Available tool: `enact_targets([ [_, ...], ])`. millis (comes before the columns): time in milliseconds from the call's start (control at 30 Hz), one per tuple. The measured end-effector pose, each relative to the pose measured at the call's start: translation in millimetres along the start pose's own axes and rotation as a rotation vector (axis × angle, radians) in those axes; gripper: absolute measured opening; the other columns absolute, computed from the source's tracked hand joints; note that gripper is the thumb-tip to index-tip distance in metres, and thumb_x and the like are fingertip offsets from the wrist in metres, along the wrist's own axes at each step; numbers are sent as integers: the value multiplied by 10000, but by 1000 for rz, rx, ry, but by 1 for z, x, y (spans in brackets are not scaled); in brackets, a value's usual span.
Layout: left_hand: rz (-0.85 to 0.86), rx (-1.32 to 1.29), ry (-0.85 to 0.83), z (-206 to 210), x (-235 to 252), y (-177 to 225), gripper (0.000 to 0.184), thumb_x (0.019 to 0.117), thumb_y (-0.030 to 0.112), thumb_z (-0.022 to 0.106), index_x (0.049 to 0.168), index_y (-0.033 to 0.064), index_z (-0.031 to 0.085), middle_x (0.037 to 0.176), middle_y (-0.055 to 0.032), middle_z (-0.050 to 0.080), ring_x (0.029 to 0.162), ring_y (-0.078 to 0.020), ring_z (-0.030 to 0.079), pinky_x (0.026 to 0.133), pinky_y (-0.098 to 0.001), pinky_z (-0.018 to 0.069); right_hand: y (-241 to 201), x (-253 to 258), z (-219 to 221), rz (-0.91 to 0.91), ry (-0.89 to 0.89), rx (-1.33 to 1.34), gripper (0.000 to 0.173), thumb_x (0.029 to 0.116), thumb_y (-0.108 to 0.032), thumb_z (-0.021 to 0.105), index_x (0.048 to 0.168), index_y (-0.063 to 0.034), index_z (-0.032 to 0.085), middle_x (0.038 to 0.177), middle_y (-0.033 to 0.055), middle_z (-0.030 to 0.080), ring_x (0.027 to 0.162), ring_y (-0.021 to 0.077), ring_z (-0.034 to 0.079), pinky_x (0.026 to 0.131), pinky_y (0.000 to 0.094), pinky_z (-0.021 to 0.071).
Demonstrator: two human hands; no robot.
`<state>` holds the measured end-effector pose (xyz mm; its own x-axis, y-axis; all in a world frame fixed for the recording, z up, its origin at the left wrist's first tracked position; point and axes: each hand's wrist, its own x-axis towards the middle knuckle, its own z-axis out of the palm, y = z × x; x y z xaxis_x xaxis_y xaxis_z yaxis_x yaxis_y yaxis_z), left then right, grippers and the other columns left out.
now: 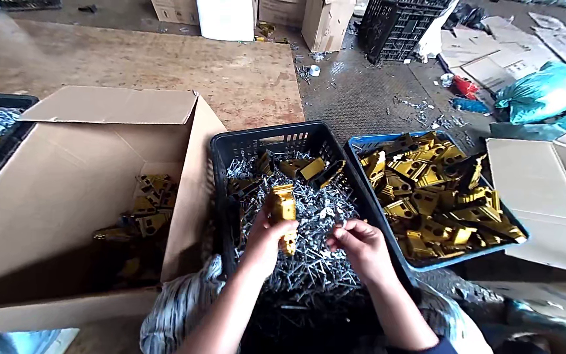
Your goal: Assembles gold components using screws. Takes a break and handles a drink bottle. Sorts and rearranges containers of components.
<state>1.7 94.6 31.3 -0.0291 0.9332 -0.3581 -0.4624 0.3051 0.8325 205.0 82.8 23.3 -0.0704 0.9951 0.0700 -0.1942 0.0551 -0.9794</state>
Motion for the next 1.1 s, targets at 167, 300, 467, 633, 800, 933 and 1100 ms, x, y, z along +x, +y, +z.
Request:
enact_targets([
  [167,-96,-19,-88,11,-14,-25,728,931,85,696,1526,130,279,1089,-119,616,747,-150,650,607,-266,565,4,-14,24,91,94,259,157,929,72,611,855,-39,694,790,61,749,666,150,733,682,316,648],
  [300,-71,15,-276,2,-14,-34,1040,776,0,809,1560,108,135,1226,-164,611,992,-232,699,834,-362,620,26,-17,22,-139,45,-2,130,863,66,711,921,-43,668,852,-6,747,724,76,715,695,263,626],
  [467,8,155,-356,1,-13,-38,1058,702,-99,770,1541,56,145,1280,-169,607,1112,-240,680,933,-389,602,39,-15,16,-468,59,-311,135,888,-84,758,845,-13,651,866,48,666,769,74,648,712,236,582],
  [633,70,460,-359,-3,-5,-35,1103,683,-9,816,1557,66,148,1356,-133,566,1175,-180,649,970,-340,588,50,-15,16,-453,93,-372,165,925,-185,723,968,-73,609,1095,76,577,1026,129,616,855,294,591],
  [800,48,434,-455,-10,-7,-34,1090,706,-24,782,1567,50,118,1352,-141,563,1165,-179,653,961,-334,590,39,-12,10,-336,-124,-178,628,914,-57,686,1475,-36,405,1433,157,550,1297,279,589,1049,476,561],
  [933,91,462,-497,-13,-9,-34,1058,716,-31,769,1558,33,131,1350,-140,563,1179,-178,647,974,-328,584,35,-15,13,-317,-77,-114,469,876,47,680,1270,-91,466,1306,128,640,1217,284,651,1003,469,589],
  [1100,201,423,-277,-7,-6,-34,1014,748,16,798,1558,91,192,1280,-143,600,1085,-201,681,912,-354,606,38,-3,-4,-171,-180,-420,559,916,-92,716,1410,-53,458,1317,113,615,1203,233,640,972,431,592],
])
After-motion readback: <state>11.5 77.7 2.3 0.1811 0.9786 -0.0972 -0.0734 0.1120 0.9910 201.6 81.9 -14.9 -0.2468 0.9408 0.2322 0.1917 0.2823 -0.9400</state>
